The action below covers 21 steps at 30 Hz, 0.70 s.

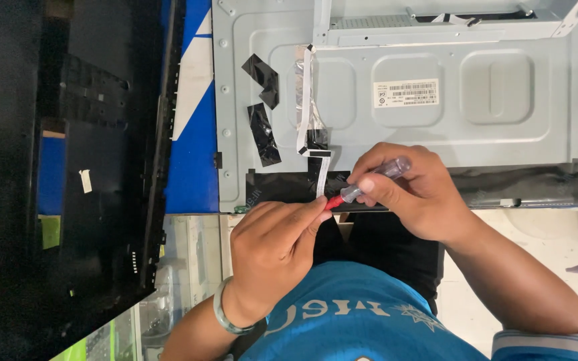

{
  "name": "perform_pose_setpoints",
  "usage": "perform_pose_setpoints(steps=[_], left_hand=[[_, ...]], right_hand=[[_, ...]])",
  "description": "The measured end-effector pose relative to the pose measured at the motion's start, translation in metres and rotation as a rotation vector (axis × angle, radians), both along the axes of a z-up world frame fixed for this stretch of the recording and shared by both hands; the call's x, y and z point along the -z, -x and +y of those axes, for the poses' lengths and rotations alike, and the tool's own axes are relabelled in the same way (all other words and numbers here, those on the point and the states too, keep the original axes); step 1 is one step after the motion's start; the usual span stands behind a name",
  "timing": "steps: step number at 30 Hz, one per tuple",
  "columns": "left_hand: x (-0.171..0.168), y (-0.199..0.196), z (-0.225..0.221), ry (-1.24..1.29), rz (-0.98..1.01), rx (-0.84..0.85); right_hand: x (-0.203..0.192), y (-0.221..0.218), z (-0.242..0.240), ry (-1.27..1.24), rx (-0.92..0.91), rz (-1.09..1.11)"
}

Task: Removing an internal LED strip and adhesive tape from a monitor frame using a screwdriver.

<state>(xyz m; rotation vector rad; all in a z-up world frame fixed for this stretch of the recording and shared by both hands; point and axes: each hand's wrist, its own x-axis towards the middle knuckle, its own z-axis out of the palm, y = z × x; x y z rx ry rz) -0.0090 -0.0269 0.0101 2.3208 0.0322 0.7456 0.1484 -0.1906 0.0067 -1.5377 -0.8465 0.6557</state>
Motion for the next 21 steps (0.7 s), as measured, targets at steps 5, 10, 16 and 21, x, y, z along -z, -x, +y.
perform_pose_setpoints(steps=[5, 10, 16, 21], left_hand=[[0.000, 0.004, -0.001, -0.018, -0.011, 0.005], [-0.004, 0.004, -0.006, -0.177, -0.088, -0.037], [-0.003, 0.009, -0.008, -0.136, -0.149, 0.008], [-0.009, 0.019, 0.019, -0.178, 0.032, 0.028]], right_hand=[[0.002, 0.003, -0.005, -0.023, 0.002, 0.102], [0.005, 0.020, -0.006, -0.042, 0.071, 0.277], [-0.002, 0.046, -0.006, -0.076, 0.126, 0.212], [-0.005, 0.041, -0.004, -0.074, 0.126, -0.097]])
